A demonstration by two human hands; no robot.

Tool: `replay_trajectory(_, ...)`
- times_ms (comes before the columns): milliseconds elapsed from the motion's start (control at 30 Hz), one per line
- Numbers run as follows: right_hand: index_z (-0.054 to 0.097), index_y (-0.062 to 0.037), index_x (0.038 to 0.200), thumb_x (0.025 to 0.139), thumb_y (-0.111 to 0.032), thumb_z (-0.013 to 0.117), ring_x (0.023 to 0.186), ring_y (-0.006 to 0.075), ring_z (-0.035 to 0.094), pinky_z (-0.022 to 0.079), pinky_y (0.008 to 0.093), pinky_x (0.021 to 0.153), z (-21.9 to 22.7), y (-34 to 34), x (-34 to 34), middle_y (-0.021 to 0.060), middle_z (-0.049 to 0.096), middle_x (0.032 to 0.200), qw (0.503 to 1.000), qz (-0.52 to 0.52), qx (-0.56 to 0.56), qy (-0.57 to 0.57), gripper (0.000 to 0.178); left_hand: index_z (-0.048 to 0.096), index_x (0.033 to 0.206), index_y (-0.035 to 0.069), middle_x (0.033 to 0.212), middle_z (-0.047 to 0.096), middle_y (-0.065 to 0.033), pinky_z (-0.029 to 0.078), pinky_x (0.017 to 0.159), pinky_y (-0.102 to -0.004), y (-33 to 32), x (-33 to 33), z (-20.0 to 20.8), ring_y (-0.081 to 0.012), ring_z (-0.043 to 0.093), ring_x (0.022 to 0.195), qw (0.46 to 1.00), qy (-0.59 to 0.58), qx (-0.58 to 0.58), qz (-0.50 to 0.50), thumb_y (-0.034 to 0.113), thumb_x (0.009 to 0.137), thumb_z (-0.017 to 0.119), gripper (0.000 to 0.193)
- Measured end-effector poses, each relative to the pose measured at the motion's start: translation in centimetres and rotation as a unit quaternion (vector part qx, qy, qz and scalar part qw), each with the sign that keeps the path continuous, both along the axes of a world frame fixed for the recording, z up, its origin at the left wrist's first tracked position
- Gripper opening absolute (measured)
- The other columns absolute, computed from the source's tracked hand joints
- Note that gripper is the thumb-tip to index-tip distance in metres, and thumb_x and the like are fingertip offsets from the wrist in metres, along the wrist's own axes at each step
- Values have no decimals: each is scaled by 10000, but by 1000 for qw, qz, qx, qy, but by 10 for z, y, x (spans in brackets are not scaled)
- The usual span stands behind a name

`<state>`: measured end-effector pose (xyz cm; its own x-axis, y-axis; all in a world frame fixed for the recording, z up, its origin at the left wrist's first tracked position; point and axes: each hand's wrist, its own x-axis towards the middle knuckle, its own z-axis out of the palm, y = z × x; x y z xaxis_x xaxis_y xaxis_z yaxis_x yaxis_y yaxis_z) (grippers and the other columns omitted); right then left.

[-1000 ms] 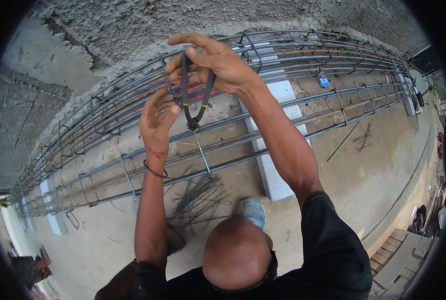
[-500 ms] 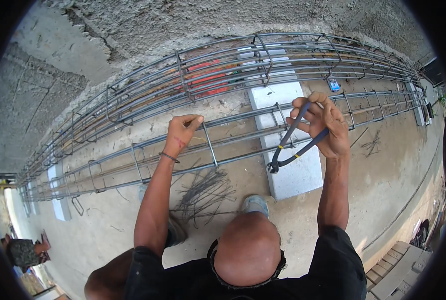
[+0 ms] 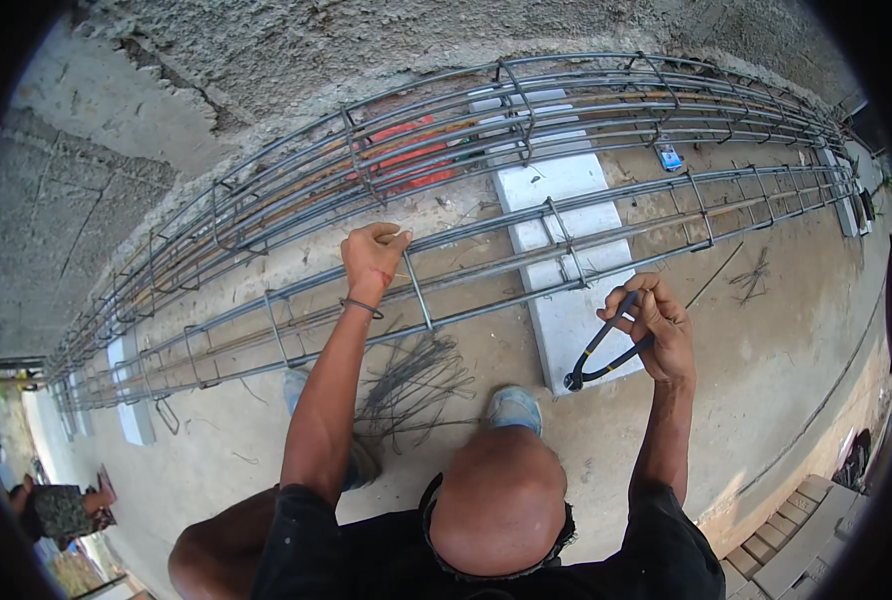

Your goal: The person secures rebar together by hand and using a tool. They wrap thin wire around intersecting metal bars, twist the wire together by hand, and then use a pincer tool to tighten and cut the wire.

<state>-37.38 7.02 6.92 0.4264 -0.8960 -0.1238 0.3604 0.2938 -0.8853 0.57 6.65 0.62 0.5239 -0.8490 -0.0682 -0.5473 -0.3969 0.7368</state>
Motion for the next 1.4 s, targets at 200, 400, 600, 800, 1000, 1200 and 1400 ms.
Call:
replay_trajectory(200, 564, -30, 1045, 980, -224, 464, 831, 160, 616, 523, 337, 820, -16, 7, -5, 99, 636, 919, 994, -47, 40, 88, 228, 725, 898, 39, 719, 697, -108, 520, 669, -304, -6, 2, -1, -191, 671, 661, 999, -41, 22, 18, 163, 698, 750, 237)
replay_trajectory(400, 567, -20, 1052, 952, -254, 534, 843, 174, 616, 516, 353, 806, -56, -15, -40, 107, 629, 942, 956, -279, 47, 83, 257, 687, 896, 58, 805, 642, -118, 490, 706, -387, -2, -11, -9, -302, 625, 745, 980, -166, -91, 55, 163, 705, 727, 221)
replay_trajectory(600, 610, -36, 1017, 829, -208, 695, 842, 268, 601, 471, 349, 758, -75, 11, -53, 158, 615, 934, 523, -254, -381, 719, 268, 624, 836, 43, 795, 570, -92, 490, 586, -371, 109, -47, 20, -276, 597, 632, 881, -248, -212, -341, 177, 760, 720, 181)
replay_trajectory(800, 635, -19, 925, 825, -107, 686, 722, 239, 631, 490, 327, 660, -67, 61, 56, 108, 641, 802, 885, -104, -211, 401, 142, 674, 869, -9, 826, 645, -185, 504, 588, -399, 147, -33, -45, -332, 632, 660, 958, -167, 151, -180, 298, 778, 697, 320)
replay_trajectory(1000, 629, -6, 971, 786, -114, 725, 762, 250, 655, 510, 314, 725, -82, 85, 129, 141, 649, 878, 903, 128, -215, 350, 235, 686, 862, 8, 721, 625, -128, 482, 577, -332, 148, -57, -56, -292, 594, 585, 979, -119, -30, -162, 138, 770, 702, 160)
replay_trajectory(1200, 586, 5, 1061, 843, -205, 686, 711, 211, 621, 471, 311, 662, -69, 100, 159, 99, 638, 847, 940, 148, -270, 148, 318, 626, 939, 29, 745, 629, -81, 487, 580, -299, 132, -69, 63, -165, 603, 719, 958, 88, -151, -227, 141, 870, 634, 132)
replay_trajectory(1400, 560, -13, 1156, 955, -213, 535, 719, 97, 542, 434, 242, 620, -37, 67, 148, 71, 601, 899, 955, 233, 156, -97, 284, 491, 1150, -6, 873, 654, -138, 530, 651, -296, 72, -54, 82, -189, 644, 740, 879, 423, -213, 62, 195, 944, 551, 294)
